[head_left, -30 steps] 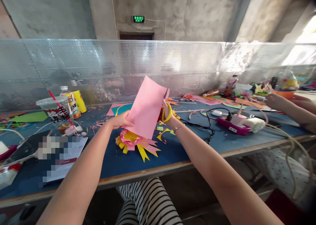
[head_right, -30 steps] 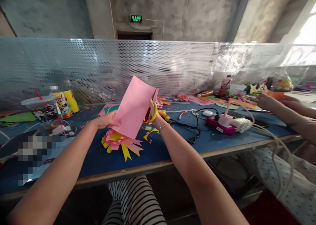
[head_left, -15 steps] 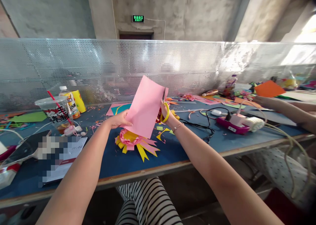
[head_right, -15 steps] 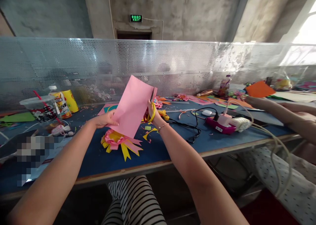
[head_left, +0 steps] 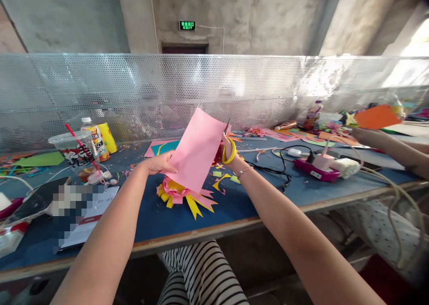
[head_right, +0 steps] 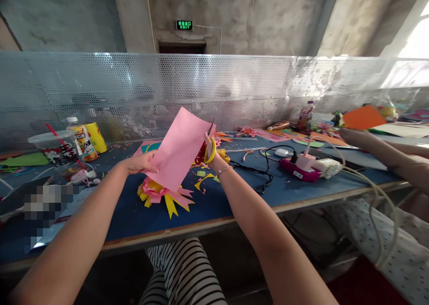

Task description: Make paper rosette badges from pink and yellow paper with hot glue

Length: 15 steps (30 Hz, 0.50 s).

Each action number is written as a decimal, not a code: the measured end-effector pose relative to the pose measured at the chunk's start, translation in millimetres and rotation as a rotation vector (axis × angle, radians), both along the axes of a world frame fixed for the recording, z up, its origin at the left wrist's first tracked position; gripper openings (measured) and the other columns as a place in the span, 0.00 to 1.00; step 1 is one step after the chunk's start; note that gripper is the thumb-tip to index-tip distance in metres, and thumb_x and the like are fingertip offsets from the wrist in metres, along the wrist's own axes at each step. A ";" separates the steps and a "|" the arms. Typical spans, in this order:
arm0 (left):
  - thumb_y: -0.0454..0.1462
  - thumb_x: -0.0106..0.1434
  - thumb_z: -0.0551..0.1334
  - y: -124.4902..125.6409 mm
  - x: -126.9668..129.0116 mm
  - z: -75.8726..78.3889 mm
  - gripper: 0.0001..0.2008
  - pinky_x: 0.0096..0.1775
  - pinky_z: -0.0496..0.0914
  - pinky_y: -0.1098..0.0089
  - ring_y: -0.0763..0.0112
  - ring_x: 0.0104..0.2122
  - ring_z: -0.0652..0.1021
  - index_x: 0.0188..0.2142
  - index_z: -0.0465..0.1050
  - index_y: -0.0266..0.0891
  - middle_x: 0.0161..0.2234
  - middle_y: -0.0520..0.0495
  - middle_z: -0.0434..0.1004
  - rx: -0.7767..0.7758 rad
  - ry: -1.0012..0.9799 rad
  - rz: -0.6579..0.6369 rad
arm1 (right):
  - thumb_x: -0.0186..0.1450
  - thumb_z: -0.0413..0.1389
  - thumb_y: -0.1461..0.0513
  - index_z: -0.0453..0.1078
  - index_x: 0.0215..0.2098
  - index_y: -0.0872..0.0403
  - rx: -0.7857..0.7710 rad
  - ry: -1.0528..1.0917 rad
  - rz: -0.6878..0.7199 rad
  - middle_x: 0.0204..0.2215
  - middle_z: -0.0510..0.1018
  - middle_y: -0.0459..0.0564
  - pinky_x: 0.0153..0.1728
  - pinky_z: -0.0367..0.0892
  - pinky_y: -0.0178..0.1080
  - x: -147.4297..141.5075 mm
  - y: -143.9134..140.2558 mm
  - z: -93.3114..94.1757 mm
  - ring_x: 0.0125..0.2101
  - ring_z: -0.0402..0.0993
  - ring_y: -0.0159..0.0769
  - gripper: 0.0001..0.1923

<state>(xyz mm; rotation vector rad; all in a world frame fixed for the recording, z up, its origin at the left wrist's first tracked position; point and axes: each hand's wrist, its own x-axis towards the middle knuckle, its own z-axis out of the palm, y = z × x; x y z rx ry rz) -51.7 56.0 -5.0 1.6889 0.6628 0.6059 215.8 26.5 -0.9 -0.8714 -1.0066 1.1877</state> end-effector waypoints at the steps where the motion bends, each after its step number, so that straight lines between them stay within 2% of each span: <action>1: 0.29 0.40 0.72 0.5 -0.4 -0.3 0.36 0.47 0.71 0.55 0.55 0.47 0.75 0.51 0.66 0.40 0.47 0.39 0.73 0.008 -0.003 0.004 | 0.56 0.49 0.37 0.68 0.31 0.53 -0.021 0.020 0.021 0.25 0.78 0.53 0.33 0.71 0.44 0.2 0.5 -0.4 0.30 0.76 0.44 0.28; 3: 0.29 0.40 0.72 1.7 -0.9 -1.2 0.36 0.48 0.71 0.54 0.53 0.48 0.75 0.51 0.67 0.39 0.46 0.39 0.74 0.016 -0.005 0.008 | 0.56 0.49 0.38 0.68 0.31 0.52 -0.081 0.057 0.070 0.24 0.77 0.52 0.31 0.71 0.42 0.6 2.4 -2.2 0.29 0.76 0.42 0.27; 6: 0.29 0.40 0.72 3.5 -1.2 -2.8 0.37 0.47 0.71 0.56 0.55 0.48 0.75 0.51 0.66 0.40 0.47 0.40 0.73 0.012 0.000 0.004 | 0.57 0.48 0.38 0.67 0.30 0.51 -0.084 0.051 0.053 0.19 0.74 0.49 0.26 0.69 0.39 1.0 8.2 -7.3 0.23 0.73 0.39 0.26; 10: 0.30 0.41 0.72 4.5 -1.7 -3.1 0.36 0.48 0.71 0.59 0.59 0.47 0.75 0.51 0.65 0.41 0.47 0.42 0.74 0.014 0.003 -0.026 | 0.57 0.48 0.36 0.62 0.23 0.51 0.022 0.038 -0.058 0.13 0.68 0.44 0.17 0.63 0.34 3.4 19.9 -16.8 0.15 0.65 0.30 0.28; 13: 0.31 0.42 0.72 3.4 -2.3 -1.1 0.36 0.49 0.71 0.60 0.61 0.47 0.76 0.51 0.64 0.41 0.47 0.43 0.73 0.010 0.040 -0.023 | 0.53 0.48 0.33 0.56 0.18 0.51 0.009 -0.058 -0.164 0.09 0.60 0.42 0.10 0.54 0.32 6.5 26.8 -23.0 0.10 0.56 0.27 0.31; 15: 0.31 0.42 0.72 2.2 -2.8 0.7 0.36 0.50 0.70 0.60 0.61 0.47 0.75 0.51 0.63 0.41 0.48 0.43 0.73 0.000 0.067 -0.007 | 0.52 0.48 0.32 0.55 0.17 0.51 -0.015 -0.122 -0.208 0.08 0.59 0.41 0.08 0.51 0.32 7.7 29.0 -25.4 0.09 0.53 0.26 0.32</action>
